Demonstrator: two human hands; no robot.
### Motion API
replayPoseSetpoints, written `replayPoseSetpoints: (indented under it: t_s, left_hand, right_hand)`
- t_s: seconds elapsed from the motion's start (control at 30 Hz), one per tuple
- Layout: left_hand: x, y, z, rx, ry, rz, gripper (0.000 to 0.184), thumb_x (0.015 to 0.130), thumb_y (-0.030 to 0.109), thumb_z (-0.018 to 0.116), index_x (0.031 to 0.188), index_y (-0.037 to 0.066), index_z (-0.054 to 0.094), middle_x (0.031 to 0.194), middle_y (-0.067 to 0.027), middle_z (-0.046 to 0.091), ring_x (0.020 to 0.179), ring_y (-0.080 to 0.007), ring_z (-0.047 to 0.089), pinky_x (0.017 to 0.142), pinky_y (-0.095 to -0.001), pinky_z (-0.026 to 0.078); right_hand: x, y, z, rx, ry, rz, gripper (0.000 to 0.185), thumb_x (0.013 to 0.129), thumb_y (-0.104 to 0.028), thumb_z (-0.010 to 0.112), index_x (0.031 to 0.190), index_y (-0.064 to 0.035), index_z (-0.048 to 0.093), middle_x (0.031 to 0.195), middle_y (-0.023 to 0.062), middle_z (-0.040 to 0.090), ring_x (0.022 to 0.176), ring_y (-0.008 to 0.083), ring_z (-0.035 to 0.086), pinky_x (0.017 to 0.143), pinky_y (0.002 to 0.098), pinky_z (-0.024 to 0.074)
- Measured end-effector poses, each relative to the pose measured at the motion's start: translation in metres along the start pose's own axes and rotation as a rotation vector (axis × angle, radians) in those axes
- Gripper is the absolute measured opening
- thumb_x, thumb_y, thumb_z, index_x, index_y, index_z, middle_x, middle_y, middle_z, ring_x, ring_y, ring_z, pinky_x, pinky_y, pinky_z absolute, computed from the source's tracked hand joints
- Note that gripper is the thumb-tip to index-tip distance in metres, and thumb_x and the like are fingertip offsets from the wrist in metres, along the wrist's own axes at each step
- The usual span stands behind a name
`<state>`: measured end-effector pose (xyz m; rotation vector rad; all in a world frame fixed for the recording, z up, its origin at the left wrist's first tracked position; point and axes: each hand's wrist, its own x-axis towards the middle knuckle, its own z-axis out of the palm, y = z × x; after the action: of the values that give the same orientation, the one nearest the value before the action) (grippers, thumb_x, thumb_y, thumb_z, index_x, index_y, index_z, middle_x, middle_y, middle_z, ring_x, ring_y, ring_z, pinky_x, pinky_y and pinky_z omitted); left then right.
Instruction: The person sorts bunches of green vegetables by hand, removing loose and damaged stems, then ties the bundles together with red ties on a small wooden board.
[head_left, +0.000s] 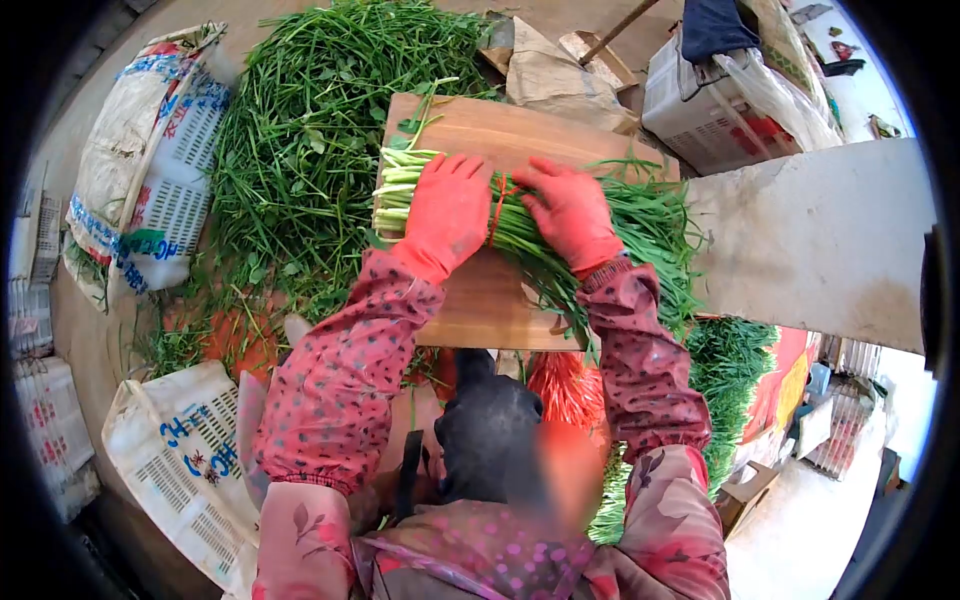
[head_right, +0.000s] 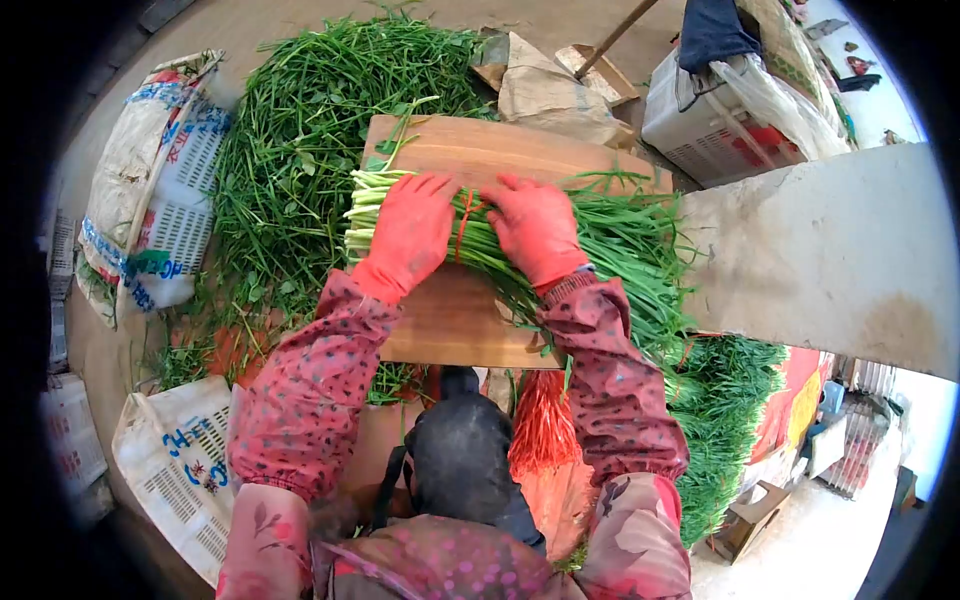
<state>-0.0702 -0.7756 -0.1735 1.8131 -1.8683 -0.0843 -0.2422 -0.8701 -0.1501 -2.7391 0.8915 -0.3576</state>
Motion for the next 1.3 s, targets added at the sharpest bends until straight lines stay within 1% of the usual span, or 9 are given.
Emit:
replayPoseSetpoints:
  t_s: [0.17,0.53,0.73,0.83,0.93,1.13,1.2,1.23,1.3]
  left_hand:
    - [-0.009,0.004,-0.01,-0.038,0.002,0.005,0.036,0.083,0.016,0.056,0.115,0.0,0.058,0.119,-0.0163,0.059,0.113,-0.033,0.053,0.102,-0.0446,0.036]
    - [-0.016,0.032,-0.04,0.212,-0.423,0.013,0.083,0.067,0.044,0.075,0.134,0.006,0.046,0.123,-0.0174,0.051,0.118,-0.0346,0.046,0.106,-0.0512,0.028]
    - [-0.026,0.033,-0.021,0.311,-0.159,0.091,0.073,0.067,0.038,0.074,0.13,0.009,0.049,0.124,-0.0161,0.052,0.12,-0.0346,0.045,0.109,-0.053,0.025]
    - [-0.028,0.035,-0.016,-0.13,0.011,0.109,0.03,0.074,0.019,0.067,0.102,0.011,0.066,0.111,-0.0094,0.061,0.11,-0.0289,0.053,0.104,-0.0467,0.034]
    - [-0.029,0.029,-0.002,-0.258,0.113,0.061,0.02,0.072,0.016,0.067,0.091,0.011,0.069,0.102,-0.0067,0.064,0.106,-0.0267,0.056,0.102,-0.0456,0.036]
    - [-0.031,0.021,0.003,-0.194,0.196,0.103,0.015,0.064,0.011,0.065,0.079,0.012,0.064,0.097,-0.004,0.066,0.098,-0.0243,0.06,0.096,-0.0438,0.041]
    - [-0.029,0.022,-0.006,-0.269,-0.009,0.057,0.02,0.068,0.014,0.065,0.088,0.011,0.066,0.09,-0.0048,0.065,0.097,-0.0247,0.06,0.098,-0.0453,0.038]
    - [-0.03,0.02,-0.013,-0.38,-0.04,0.062,0.046,0.068,0.021,0.07,0.111,0.009,0.061,0.102,-0.0102,0.063,0.105,-0.0277,0.057,0.101,-0.0464,0.035]
    - [-0.021,0.029,-0.026,-0.221,-0.023,0.102,0.062,0.067,0.026,0.072,0.122,0.008,0.053,0.111,-0.0126,0.06,0.11,-0.0294,0.053,0.103,-0.0474,0.032]
  right_hand:
    - [0.011,-0.014,0.0,-0.286,-0.101,-0.109,0.014,0.076,-0.015,0.06,0.086,-0.0144,0.07,0.087,0.007,0.067,0.091,0.0275,0.064,0.079,0.0397,0.0512]
    - [-0.022,-0.061,-0.059,-0.481,-0.536,-0.013,0.016,0.075,-0.014,0.058,0.076,-0.0068,0.072,0.079,0.0181,0.068,0.074,0.0309,0.068,0.065,0.0421,0.0535]
    - [-0.049,-0.048,-0.053,0.511,-0.227,0.049,0.013,0.081,-0.011,0.063,0.077,0.0005,0.066,0.088,0.0153,0.068,0.07,0.0212,0.062,0.065,0.034,0.051]
    - [-0.056,-0.049,-0.042,1.026,-0.024,0.35,0.015,0.092,-0.014,0.058,0.094,0.0014,0.06,0.097,0.0066,0.068,0.069,0.0101,0.057,0.061,0.0259,0.0475]
    - [-0.057,-0.062,-0.022,1.488,0.115,0.62,0.018,0.094,-0.018,0.056,0.089,-0.0011,0.058,0.099,0.0096,0.068,0.066,0.0086,0.055,0.056,0.0217,0.043]
    - [-0.038,-0.09,-0.022,1.442,0.168,0.602,0.021,0.096,-0.019,0.053,0.08,-0.0048,0.055,0.078,0.005,0.065,0.058,0.0062,0.049,0.051,0.0201,0.0389]
    - [-0.038,-0.088,-0.029,1.31,0.205,0.584,0.021,0.096,-0.018,0.052,0.081,-0.0045,0.056,0.078,0.0046,0.065,0.059,0.0064,0.05,0.052,0.0206,0.0398]
    - [-0.038,-0.081,-0.031,1.289,0.214,0.546,0.02,0.096,-0.018,0.054,0.082,-0.0039,0.057,0.078,0.0043,0.065,0.059,0.0071,0.051,0.054,0.0209,0.0414]
    - [-0.039,-0.076,-0.035,1.32,0.198,0.596,0.02,0.096,-0.018,0.054,0.083,-0.0036,0.057,0.078,0.0042,0.065,0.059,0.0073,0.052,0.054,0.0212,0.0419]
